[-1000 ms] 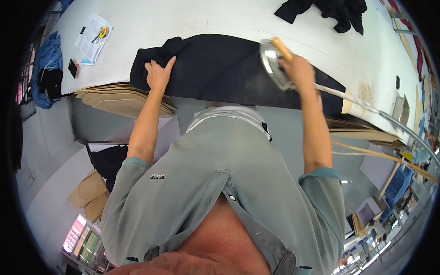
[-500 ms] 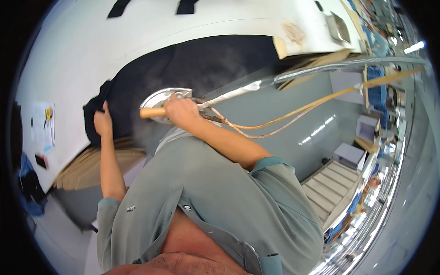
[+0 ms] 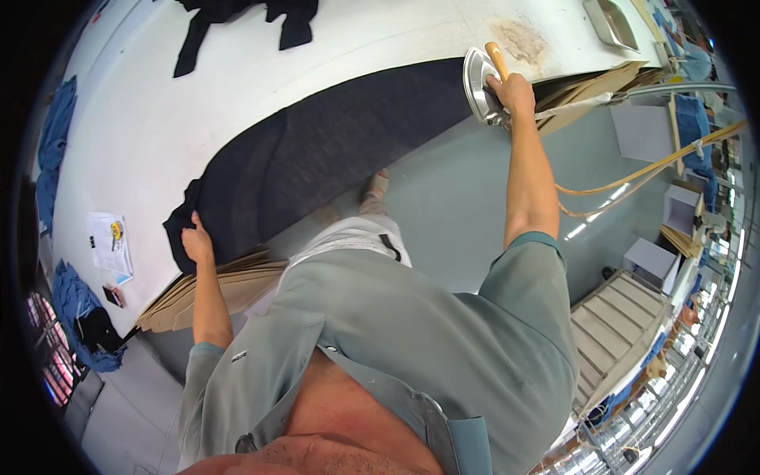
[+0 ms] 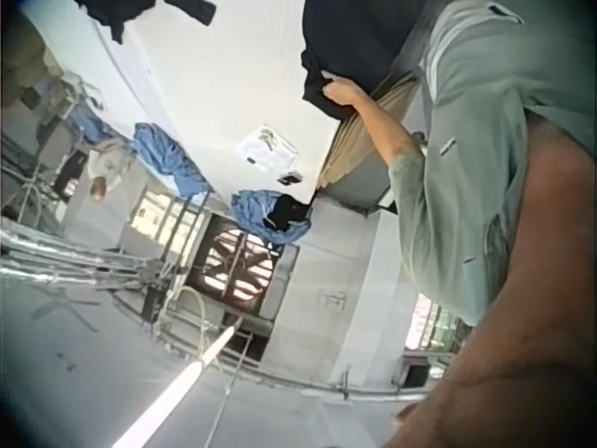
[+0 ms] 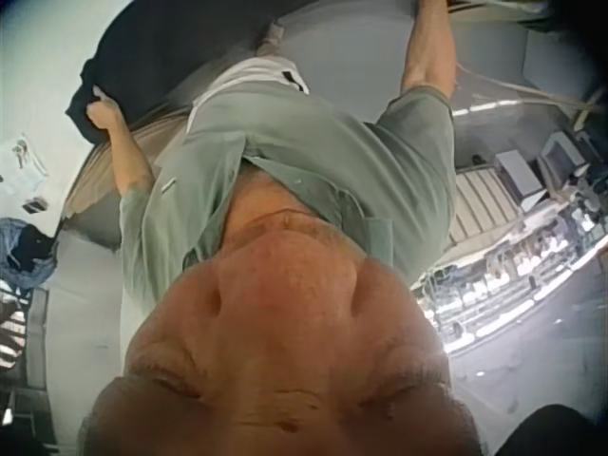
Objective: Ironing black garment pieces and arranging them on a wooden sleeve board.
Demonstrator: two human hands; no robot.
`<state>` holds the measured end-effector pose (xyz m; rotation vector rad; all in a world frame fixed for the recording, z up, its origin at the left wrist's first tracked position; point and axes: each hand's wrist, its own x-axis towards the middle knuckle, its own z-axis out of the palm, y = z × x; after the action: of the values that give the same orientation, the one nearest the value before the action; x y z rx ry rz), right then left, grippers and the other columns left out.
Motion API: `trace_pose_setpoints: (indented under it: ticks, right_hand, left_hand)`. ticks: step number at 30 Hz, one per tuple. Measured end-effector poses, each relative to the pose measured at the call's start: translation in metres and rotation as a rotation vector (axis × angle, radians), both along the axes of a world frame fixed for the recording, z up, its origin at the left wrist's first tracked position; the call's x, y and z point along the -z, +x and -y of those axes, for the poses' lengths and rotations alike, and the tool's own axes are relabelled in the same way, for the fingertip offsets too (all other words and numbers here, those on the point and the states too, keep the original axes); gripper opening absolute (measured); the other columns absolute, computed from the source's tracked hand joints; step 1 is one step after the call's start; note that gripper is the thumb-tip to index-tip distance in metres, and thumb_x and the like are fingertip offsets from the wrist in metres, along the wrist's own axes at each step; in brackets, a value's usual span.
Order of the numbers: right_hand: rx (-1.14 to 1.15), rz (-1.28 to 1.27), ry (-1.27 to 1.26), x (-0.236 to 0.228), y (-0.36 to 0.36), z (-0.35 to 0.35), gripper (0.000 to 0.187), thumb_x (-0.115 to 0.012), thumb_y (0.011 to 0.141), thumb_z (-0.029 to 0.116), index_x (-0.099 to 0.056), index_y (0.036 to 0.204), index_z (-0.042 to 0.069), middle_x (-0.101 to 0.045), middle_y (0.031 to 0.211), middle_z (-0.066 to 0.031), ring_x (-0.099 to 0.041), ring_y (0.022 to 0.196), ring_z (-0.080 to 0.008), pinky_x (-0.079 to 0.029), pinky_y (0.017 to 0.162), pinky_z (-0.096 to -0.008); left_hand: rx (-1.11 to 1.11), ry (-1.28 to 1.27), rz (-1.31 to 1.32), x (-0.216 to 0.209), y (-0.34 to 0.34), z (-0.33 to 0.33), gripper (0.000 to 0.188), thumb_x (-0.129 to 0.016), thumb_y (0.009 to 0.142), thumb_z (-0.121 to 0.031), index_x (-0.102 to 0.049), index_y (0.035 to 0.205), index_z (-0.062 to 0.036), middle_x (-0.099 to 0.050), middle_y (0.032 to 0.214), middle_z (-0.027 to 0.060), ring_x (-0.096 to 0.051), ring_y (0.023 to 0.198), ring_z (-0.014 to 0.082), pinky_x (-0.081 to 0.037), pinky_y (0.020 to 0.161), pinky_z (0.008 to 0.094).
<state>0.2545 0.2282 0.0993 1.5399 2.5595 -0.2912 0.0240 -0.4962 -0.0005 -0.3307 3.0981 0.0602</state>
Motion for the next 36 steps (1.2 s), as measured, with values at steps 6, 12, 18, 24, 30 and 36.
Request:
trace_pose_setpoints:
  ticks: [6, 12, 18, 24, 30, 36]
  right_hand:
    - [-0.277, -0.052, -0.156, 0.003, -0.103, 0.105, 0.053, -0.064, 0.083, 0.050, -0.069, 0.087, -0.002, -0.067, 0.072, -0.0141, -0.063, 0.062, -0.0290, -0.050, 0.061, -0.0380]
    - [-0.697, -0.040, -0.137, -0.035, -0.161, 0.336, 0.025, -0.061, 0.086, 0.029, -0.072, 0.095, 0.009, -0.069, 0.081, -0.0083, -0.065, 0.069, -0.0229, -0.051, 0.067, -0.0361]
    - [-1.131, -0.274, -0.120, 0.002, -0.101, 0.475, 0.014, -0.062, 0.082, 0.018, -0.069, 0.074, 0.009, -0.065, 0.082, -0.0111, -0.066, 0.062, -0.0259, -0.051, 0.050, -0.0370]
    - [-0.828, -0.112, -0.116, 0.011, -0.067, 0.400, 0.020, -0.065, 0.082, 0.026, -0.068, 0.089, 0.007, -0.064, 0.084, -0.0124, -0.066, 0.064, -0.0285, -0.053, 0.055, -0.0401]
    - [-0.274, -0.080, 0.073, 0.008, -0.043, 0.188, 0.048, -0.066, 0.085, 0.048, -0.069, 0.087, 0.000, -0.066, 0.081, -0.0174, -0.067, 0.068, -0.0338, -0.053, 0.063, -0.0424]
    - [-0.106, -0.032, -0.011, -0.014, -0.021, 0.024, 0.055, -0.059, 0.089, 0.050, -0.067, 0.084, -0.004, -0.067, 0.079, -0.0169, -0.065, 0.071, -0.0330, -0.051, 0.067, -0.0410]
  left_hand:
    - [-0.034, 0.033, -0.041, -0.013, 0.010, -0.018, 0.071, -0.044, 0.094, -0.062, -0.062, 0.088, 0.0066, -0.065, 0.088, 0.0232, -0.065, 0.080, 0.0431, -0.053, 0.074, 0.0476]
    - [-0.027, 0.204, 0.035, 0.005, -0.006, -0.002, 0.073, -0.048, 0.092, -0.063, -0.062, 0.090, 0.0083, -0.066, 0.091, 0.0252, -0.065, 0.086, 0.0432, -0.052, 0.078, 0.0469]
    - [0.061, 0.353, 0.206, 0.021, -0.029, 0.029, 0.082, -0.052, 0.088, -0.067, -0.062, 0.094, 0.0144, -0.066, 0.093, 0.0308, -0.064, 0.092, 0.0459, -0.051, 0.083, 0.0458]
    - [0.054, 0.367, 0.219, 0.029, -0.032, 0.034, 0.083, -0.053, 0.088, -0.066, -0.061, 0.095, 0.0154, -0.066, 0.094, 0.0316, -0.064, 0.093, 0.0457, -0.051, 0.084, 0.0442]
    - [0.069, 0.402, 0.030, 0.001, -0.005, 0.022, 0.080, -0.058, 0.085, -0.065, -0.061, 0.094, 0.0144, -0.066, 0.092, 0.0318, -0.064, 0.091, 0.0455, -0.051, 0.084, 0.0439]
    - [-0.020, 0.200, -0.035, -0.012, 0.039, 0.022, 0.081, -0.065, 0.083, -0.062, -0.056, 0.107, 0.0150, -0.065, 0.097, 0.0312, -0.063, 0.089, 0.0467, -0.051, 0.085, 0.0447]
